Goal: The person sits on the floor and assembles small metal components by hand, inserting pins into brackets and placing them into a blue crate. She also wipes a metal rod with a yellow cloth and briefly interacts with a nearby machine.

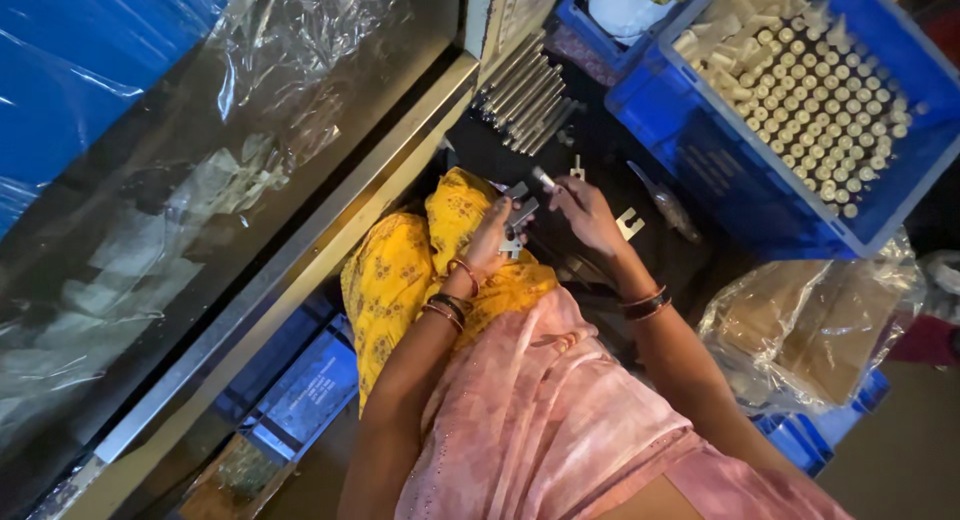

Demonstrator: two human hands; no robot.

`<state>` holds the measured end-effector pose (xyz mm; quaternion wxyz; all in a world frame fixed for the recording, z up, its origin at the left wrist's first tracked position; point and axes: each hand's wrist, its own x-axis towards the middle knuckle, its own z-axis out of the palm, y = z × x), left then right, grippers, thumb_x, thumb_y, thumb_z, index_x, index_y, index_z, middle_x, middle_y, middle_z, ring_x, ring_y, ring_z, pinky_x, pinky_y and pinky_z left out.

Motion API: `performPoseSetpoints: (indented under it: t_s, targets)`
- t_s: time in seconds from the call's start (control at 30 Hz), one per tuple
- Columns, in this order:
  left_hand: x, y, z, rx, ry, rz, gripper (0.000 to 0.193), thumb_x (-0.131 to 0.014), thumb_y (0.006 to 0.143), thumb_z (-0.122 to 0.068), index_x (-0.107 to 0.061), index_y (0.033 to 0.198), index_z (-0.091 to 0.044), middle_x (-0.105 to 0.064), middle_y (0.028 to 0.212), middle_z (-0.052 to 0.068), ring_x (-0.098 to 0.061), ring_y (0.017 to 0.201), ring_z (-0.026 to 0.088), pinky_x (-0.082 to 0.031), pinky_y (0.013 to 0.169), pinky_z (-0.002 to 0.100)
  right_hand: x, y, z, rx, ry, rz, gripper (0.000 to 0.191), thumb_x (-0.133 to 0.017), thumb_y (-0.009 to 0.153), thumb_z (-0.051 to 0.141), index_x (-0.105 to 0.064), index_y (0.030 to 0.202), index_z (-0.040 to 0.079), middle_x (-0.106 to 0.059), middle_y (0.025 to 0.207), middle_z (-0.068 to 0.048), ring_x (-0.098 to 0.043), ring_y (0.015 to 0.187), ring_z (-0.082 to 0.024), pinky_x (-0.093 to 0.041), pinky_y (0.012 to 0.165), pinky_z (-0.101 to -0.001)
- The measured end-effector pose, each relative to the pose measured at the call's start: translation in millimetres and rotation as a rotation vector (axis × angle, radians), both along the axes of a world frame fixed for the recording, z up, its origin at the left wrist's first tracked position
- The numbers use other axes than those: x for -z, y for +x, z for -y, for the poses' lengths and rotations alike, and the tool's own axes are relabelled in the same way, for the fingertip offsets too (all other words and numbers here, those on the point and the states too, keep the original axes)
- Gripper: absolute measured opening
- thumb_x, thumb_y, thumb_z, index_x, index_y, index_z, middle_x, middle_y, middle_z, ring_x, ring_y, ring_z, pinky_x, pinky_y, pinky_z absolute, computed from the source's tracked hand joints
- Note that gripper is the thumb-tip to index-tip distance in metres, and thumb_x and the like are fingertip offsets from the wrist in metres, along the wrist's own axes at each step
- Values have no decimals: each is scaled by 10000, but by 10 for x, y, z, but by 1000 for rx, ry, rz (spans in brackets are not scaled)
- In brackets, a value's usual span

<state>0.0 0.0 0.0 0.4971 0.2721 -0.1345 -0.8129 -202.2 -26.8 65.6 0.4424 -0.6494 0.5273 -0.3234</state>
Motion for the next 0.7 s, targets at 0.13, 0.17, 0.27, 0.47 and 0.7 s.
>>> performPoseSetpoints:
  t_s: [0.13,0.17,0.27,0.47,0.7]
  targets:
    - [40,-28,28,-4,106,-130,348,-595,1023,-477,-606,1102,-139,-663,961,20,-640,810,147,-554,649,329,-4,6,-98,15,-11,-82,228,-572,1036,86,-677,1219,1,-701,876,-41,-602,761,-124,-489,690,-276]
    - [54,-16,38,23,107,-186,353,-580,1031,-481,-605,1095,-135,-665,965,21,-644,818,155,-556,661,333,-6,33,-96,3,-31,-48,222,-588,1035,88,-674,1219,-2,-712,904,-45,-626,803,-123,-505,730,-277]
    - [97,16,42,69,110,-226,383,-535,1052,-513,-622,1115,-146,-659,932,29,-638,774,174,-553,659,332,-46,114,-94,-40,-83,23,210,-630,1027,85,-675,1209,-9,-736,977,-71,-680,902,-136,-538,823,-287]
    - [62,9,52,80,117,-236,408,-473,1035,-514,-630,1256,-209,-659,887,37,-623,708,169,-543,633,326,-168,214,-80,-147,-241,-65,206,-669,975,67,-704,1166,-1,-749,1038,-147,-720,946,-222,-549,831,-324]
    - [76,-21,61,89,116,-190,401,-425,1069,-488,-597,1305,-214,-661,892,54,-620,716,169,-541,632,324,-169,224,-82,-149,-205,-76,218,-640,975,57,-697,1177,0,-748,1044,-161,-733,934,-255,-559,827,-343]
